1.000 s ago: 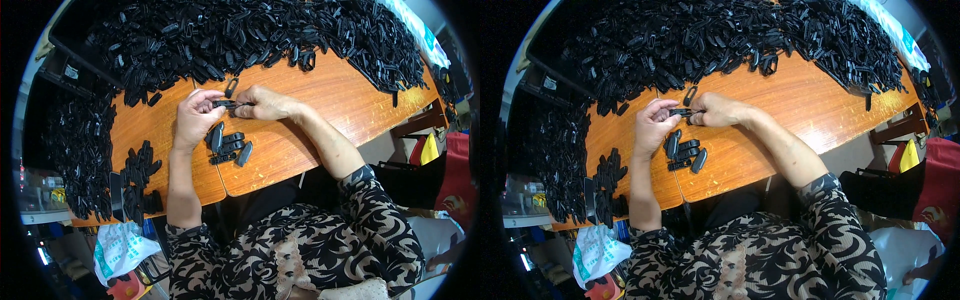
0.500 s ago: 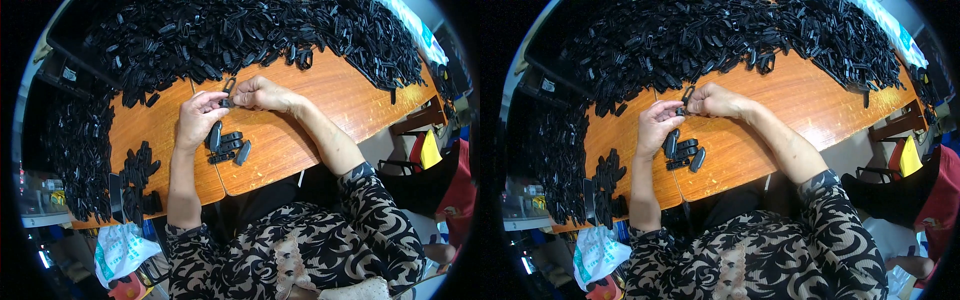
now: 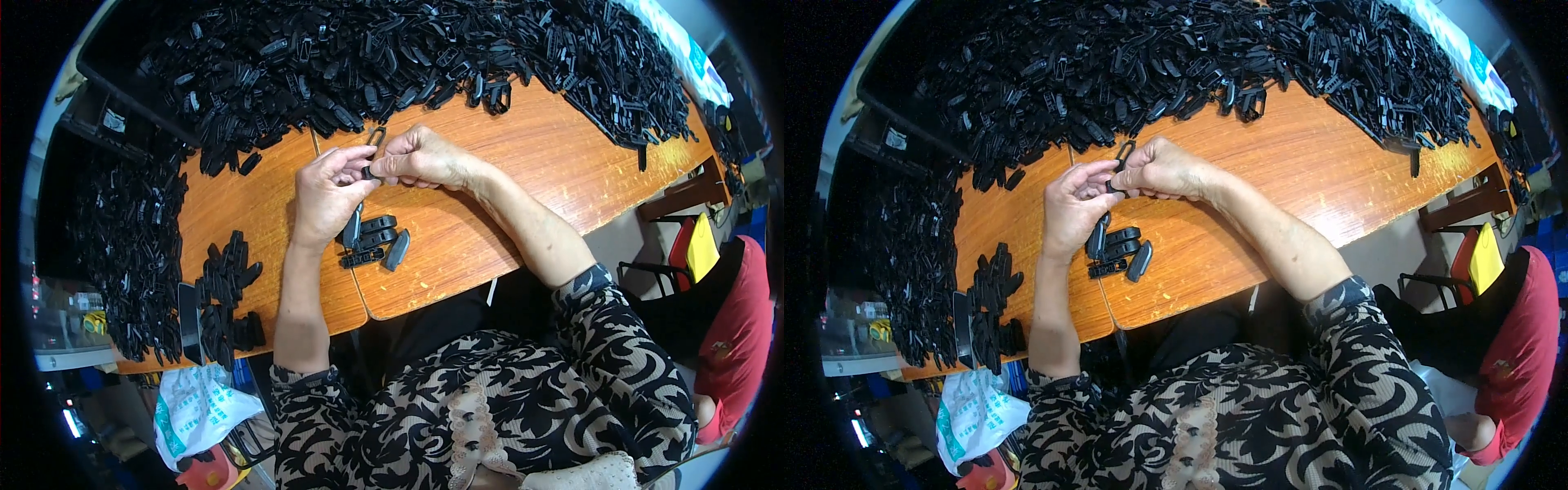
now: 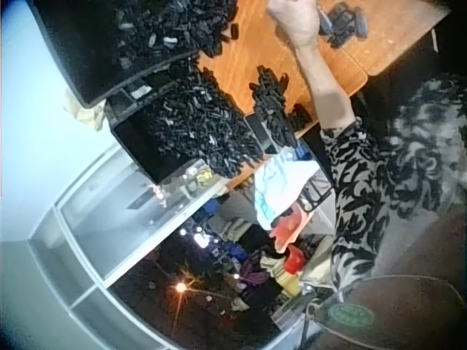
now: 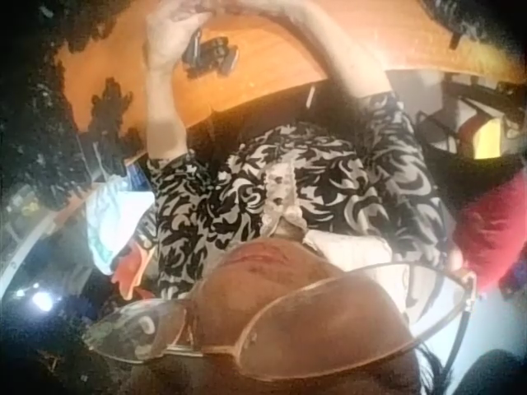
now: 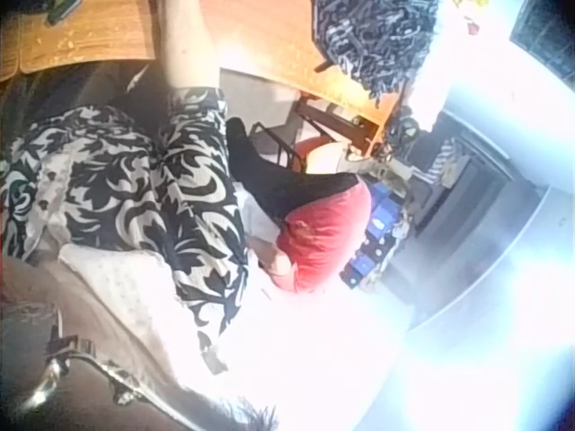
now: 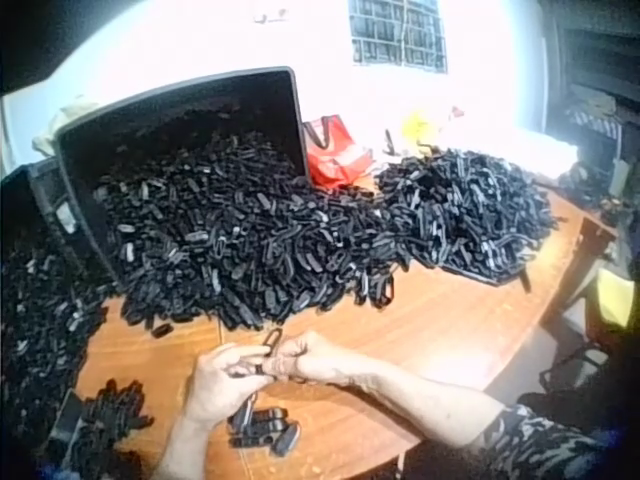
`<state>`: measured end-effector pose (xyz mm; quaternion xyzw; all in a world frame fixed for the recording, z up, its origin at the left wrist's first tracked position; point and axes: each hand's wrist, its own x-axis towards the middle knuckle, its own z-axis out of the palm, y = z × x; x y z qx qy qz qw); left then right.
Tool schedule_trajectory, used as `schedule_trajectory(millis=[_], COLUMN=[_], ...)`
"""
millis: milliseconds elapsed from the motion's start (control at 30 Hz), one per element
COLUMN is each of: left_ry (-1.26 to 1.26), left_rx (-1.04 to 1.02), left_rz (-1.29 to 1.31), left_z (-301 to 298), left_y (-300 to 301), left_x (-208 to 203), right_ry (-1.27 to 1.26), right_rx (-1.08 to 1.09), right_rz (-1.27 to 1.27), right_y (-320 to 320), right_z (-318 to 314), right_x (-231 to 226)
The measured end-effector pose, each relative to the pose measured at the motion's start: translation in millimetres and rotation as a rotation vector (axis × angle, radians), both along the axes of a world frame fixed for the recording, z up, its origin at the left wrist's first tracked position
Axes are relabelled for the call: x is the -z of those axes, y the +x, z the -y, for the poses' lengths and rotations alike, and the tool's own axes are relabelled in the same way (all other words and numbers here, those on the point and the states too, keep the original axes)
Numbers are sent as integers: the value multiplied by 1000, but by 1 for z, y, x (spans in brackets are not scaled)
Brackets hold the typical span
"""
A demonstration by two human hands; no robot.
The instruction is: The person repeatedly picks up plastic components from the piles on the table, snaps the pieces together by hand, and places the assembled parts onto the table.
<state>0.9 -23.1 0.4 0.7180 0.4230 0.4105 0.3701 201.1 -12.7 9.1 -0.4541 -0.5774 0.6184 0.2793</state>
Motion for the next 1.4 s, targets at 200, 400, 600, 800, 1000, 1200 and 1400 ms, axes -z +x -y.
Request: schedule_trajectory(millis=[200,400,600,800,1000,1200,1400], left_ry=[17,-180,-95,328,210,264,330], left_rx=[11,72,33,-778,-675,-238,-376], left_rz=[-32,371,14,-678,-775,-463,-479], left_z=[-3,-2,-12,-46,-51,-41,-20], left_y=[2,-8,-20,-85,-83,-44,-25], left_x=[-1,10,-16,10,30,31,16], right_ry=[18,5,83,556,657,883,975], right_rx=[47,-3,-42,30,4,189,244], right_rz=[62,35,26,362,303,596,782], right_y=[-4,-6,6,-18,-14,-10,-1], right_z=[-4,9,0,13,9,2,0], right_x=[-2,-12,12,12,8,20,22])
